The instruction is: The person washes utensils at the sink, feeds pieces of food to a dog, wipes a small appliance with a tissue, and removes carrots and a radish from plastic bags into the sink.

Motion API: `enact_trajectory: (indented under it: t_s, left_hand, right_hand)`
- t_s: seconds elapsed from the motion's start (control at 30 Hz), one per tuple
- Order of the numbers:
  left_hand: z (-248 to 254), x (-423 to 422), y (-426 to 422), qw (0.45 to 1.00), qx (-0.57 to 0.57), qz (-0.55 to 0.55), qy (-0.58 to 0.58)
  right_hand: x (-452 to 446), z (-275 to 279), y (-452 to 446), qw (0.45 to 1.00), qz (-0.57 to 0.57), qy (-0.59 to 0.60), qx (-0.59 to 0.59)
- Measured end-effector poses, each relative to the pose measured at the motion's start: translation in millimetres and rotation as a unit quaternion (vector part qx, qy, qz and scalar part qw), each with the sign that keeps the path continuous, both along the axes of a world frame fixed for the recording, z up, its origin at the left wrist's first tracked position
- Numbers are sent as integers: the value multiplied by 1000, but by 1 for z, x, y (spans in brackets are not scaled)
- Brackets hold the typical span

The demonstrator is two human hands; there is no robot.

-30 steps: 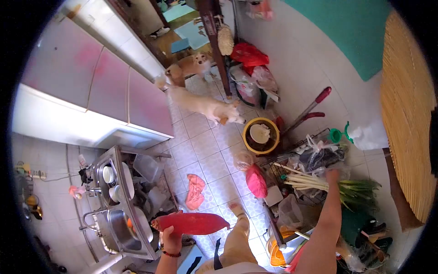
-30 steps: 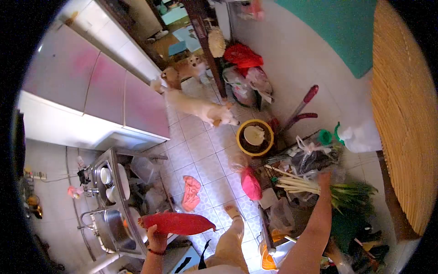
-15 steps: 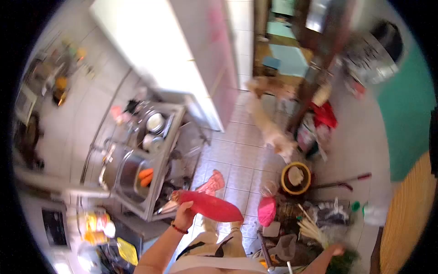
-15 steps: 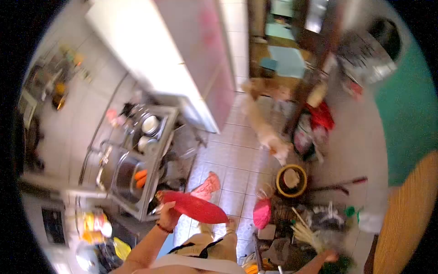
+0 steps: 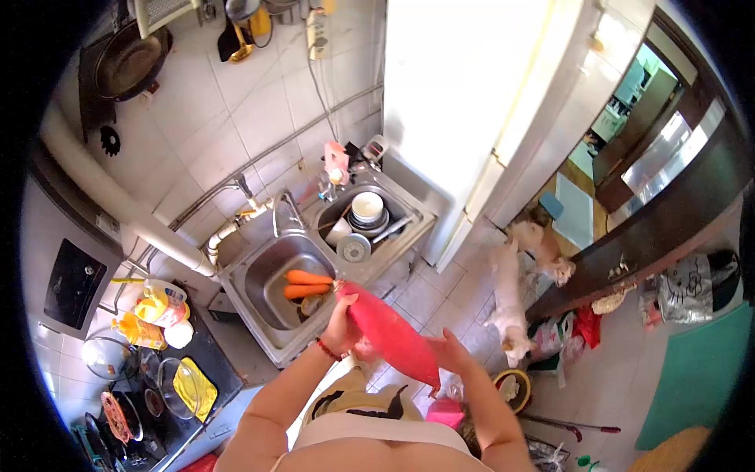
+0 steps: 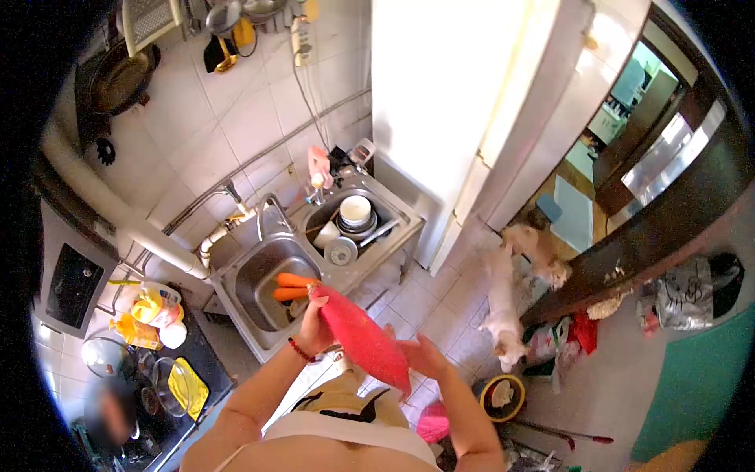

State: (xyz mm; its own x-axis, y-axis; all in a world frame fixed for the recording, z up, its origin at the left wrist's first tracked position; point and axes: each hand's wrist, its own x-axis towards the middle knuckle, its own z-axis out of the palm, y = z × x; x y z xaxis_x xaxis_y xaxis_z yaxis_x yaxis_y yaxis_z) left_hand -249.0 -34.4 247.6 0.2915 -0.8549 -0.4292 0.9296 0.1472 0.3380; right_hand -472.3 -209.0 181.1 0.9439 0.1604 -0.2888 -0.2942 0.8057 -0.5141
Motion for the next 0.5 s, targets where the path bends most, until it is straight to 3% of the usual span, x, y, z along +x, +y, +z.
enact_trajectory:
  t_s: [0.1, 0.2, 0.3, 0.4, 0.47, 0.5]
  left_hand:
    - [10, 51, -22, 996, 14, -80, -34]
    - [-4, 92, -47, 985, 53, -145, -78]
    - [-8, 132, -73, 968, 101, -194, -126]
    - [-19, 182, -101, 932, 201, -128, -273]
    - [-106, 240, -131, 929, 275, 15, -248]
    - [-140, 270, -137, 904, 307, 44, -294]
  right_hand:
    - [70, 25, -19, 996, 82, 25, 5]
    - [124, 37, -25, 989, 105, -31, -97]
    - [163, 29, -39, 992, 85, 21, -87]
    - [192, -15, -69, 991, 103, 49, -71]
    - [218, -27, -90, 985, 136, 95, -37]
    - [233, -30, -100, 983, 156, 96, -31]
